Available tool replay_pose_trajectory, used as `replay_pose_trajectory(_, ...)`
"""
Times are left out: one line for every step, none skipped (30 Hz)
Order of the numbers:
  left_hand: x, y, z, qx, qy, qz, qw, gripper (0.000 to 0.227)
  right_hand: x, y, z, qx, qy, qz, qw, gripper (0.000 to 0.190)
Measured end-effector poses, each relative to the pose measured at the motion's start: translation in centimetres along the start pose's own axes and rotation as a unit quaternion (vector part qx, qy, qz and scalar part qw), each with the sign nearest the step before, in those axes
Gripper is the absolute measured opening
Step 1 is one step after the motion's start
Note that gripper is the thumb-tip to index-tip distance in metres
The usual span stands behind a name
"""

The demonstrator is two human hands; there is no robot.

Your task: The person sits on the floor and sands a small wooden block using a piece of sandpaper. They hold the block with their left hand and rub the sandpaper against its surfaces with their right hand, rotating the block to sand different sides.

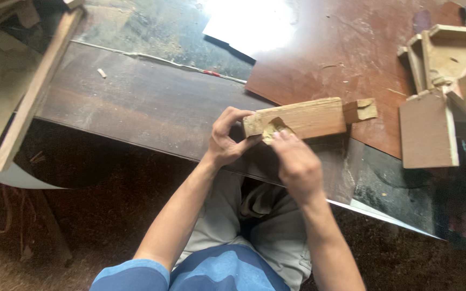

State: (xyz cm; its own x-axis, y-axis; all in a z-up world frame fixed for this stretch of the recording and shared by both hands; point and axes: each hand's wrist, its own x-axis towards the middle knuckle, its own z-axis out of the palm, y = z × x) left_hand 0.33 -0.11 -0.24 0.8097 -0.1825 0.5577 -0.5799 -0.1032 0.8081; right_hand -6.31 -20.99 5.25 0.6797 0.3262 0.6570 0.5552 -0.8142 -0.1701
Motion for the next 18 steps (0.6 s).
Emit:
replay_pose_trajectory(-0.2,-0.1,0.0,-0.001,0.000,-0.001,1.000,0.047,-0.3,-0.3,0.2,-0.012,0.006,0.030,0.999,0.021)
replay_pose_trajectory(-0.4,-0.3,0.0,-0.003,0.001,-0.003,1.000,0.047,-0.6,-0.2,0.4,-0.024,0.011,0.061,0.998,0.022)
replay_pose_trajectory(-0.7,-0.4,0.1,-0.006,0.001,-0.005,1.000,0.046,-0.8,0.1,0.3,-0.038,0.015,0.091,0.995,0.024)
replay_pose_trajectory(-1.2,-0.4,0.1,-0.005,-0.002,-0.013,1.000,0.046,-1.0,0.3,0.3,-0.021,0.016,0.114,0.993,0.021)
replay_pose_trajectory(-0.9,-0.5,0.2,-0.004,-0.004,-0.014,1.000,0.046,-0.5,1.1,0.4,-0.009,0.022,0.132,0.991,0.019)
replay_pose_trajectory(-0.6,-0.7,0.4,-0.004,-0.006,-0.014,1.000,0.046,-0.1,1.5,0.6,0.004,0.029,0.151,0.988,0.017)
replay_pose_trajectory(-0.5,-0.7,0.3,0.002,-0.004,-0.015,1.000,0.047,0.4,1.6,0.9,0.007,0.039,0.125,0.991,0.018)
replay_pose_trajectory(-0.5,-0.8,0.2,0.008,-0.002,-0.016,1.000,0.048,0.7,1.3,1.4,0.009,0.049,0.099,0.994,0.020)
replay_pose_trajectory(-0.6,-0.8,0.2,0.014,0.000,-0.018,1.000,0.048,0.9,0.7,1.8,0.013,0.059,0.074,0.995,0.022)
replay_pose_trajectory(-0.6,-0.9,0.2,0.008,-0.002,-0.014,1.000,0.049,1.0,-0.2,2.3,0.025,0.063,0.061,0.996,0.022)
replay_pose_trajectory(-0.8,-0.9,0.2,0.002,-0.003,-0.011,1.000,0.050,1.2,-1.3,2.7,0.036,0.066,0.048,0.996,0.023)
replay_pose_trajectory(-0.9,-1.0,0.1,-0.003,-0.004,-0.008,1.000,0.050,1.4,-2.5,2.8,0.048,0.069,0.035,0.996,0.023)
replay_pose_trajectory(-1.0,-1.0,0.2,-0.012,-0.002,0.006,1.000,0.052,1.7,-3.5,2.6,0.065,0.040,-0.001,0.997,0.022)
replay_pose_trajectory(-1.0,-1.1,0.3,-0.021,0.001,0.021,1.000,0.054,2.1,-4.3,2.2,0.082,0.011,-0.037,0.996,0.021)
replay_pose_trajectory(-0.8,-1.2,0.3,-0.029,0.004,0.038,0.999,0.056,2.8,-4.7,1.7,0.098,-0.016,-0.075,0.992,0.020)
replay_pose_trajectory(-0.6,-1.3,0.3,-0.026,0.002,0.015,1.000,0.056,3.6,-4.8,1.0,0.086,-0.016,-0.076,0.993,0.020)
replay_pose_trajectory(-0.5,-1.4,0.3,-0.025,-0.001,-0.009,1.000,0.055,4.4,-4.8,0.3,0.074,-0.016,-0.075,0.994,0.019)
replay_pose_trajectory(-0.5,-1.5,0.3,-0.023,-0.004,-0.032,0.999,0.055,5.2,-4.7,-0.3,0.061,-0.017,-0.074,0.995,0.019)
